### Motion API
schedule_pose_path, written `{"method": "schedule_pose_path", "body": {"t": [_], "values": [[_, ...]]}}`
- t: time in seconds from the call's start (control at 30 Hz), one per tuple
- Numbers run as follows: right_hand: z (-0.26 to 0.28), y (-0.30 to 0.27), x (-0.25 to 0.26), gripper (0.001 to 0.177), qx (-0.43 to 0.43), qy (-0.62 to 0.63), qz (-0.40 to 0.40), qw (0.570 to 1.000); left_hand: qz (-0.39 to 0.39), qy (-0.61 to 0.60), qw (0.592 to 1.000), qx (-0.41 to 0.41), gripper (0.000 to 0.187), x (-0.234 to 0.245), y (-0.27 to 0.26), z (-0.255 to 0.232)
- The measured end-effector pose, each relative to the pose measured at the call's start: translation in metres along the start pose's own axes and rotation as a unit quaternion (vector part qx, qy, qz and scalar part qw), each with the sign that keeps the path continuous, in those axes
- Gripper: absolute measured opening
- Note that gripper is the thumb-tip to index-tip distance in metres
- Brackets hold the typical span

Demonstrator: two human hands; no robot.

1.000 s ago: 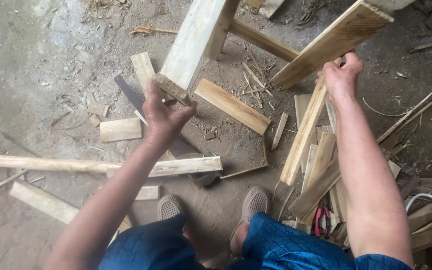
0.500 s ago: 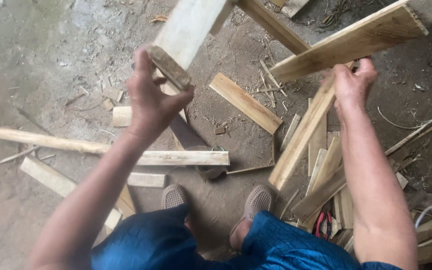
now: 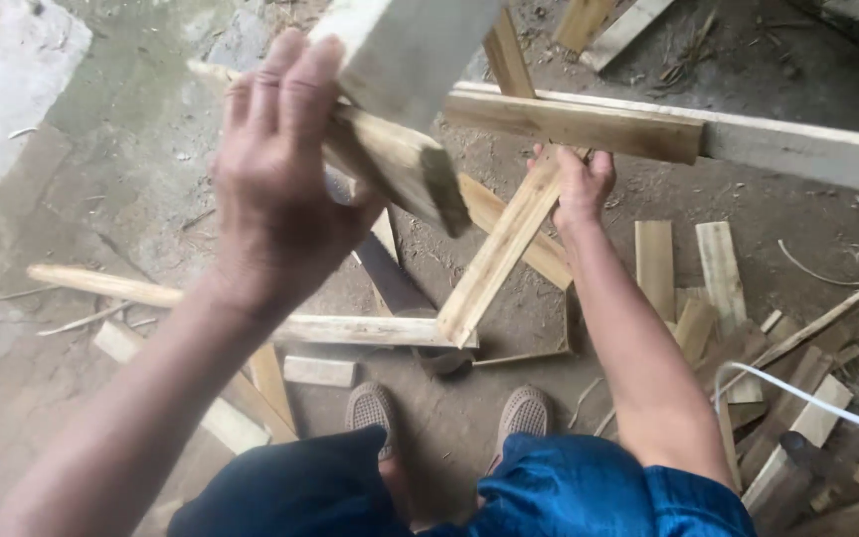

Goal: Sawing a piece of wood and fitting it into a wooden frame

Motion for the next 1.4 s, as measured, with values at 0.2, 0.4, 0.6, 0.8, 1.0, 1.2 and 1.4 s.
{"method": "schedule_pose_path", "body": {"t": [0.2, 0.4, 0.6, 0.8, 1.0, 1.2, 1.4], "values": [[-0.073, 0.04, 0.017, 0.041, -0.029, 0.096, 0.021, 0.995, 0.032, 0.017, 0.999, 0.012, 0.073, -0.046, -0.008, -0.006], [-0.112, 0.066, 0.031, 0.045, -0.077, 0.132, 0.02, 0.988, 0.062, 0.067, 0.996, 0.003, 0.069, -0.106, -0.015, -0.009], [-0.116, 0.087, 0.046, 0.048, -0.121, 0.027, -0.039, 0.992, 0.058, 0.136, 0.989, -0.019, 0.06, -0.13, -0.006, -0.045], [-0.089, 0.055, 0.033, 0.052, -0.206, 0.05, 0.087, 0.973, 0.046, 0.233, 0.968, -0.078, 0.041, -0.14, 0.003, -0.091], [-0.099, 0.04, 0.036, 0.052, -0.263, 0.149, 0.084, 0.949, 0.073, 0.189, 0.973, -0.113, 0.025, -0.136, 0.005, -0.121], [-0.102, 0.035, 0.02, 0.052, -0.305, 0.248, 0.096, 0.915, 0.068, 0.18, 0.973, -0.128, 0.029, -0.136, 0.007, -0.121], [-0.119, 0.02, 0.031, 0.052, -0.347, 0.334, 0.099, 0.871, 0.076, 0.169, 0.973, -0.135, 0.029, -0.136, 0.008, -0.126]]}}
Point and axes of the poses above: each hand's wrist, its own y-axis towards the middle knuckle, its own x-axis out of the back of the hand, z = x × y, the point moved 2 cm from there along y, towards the middle knuckle
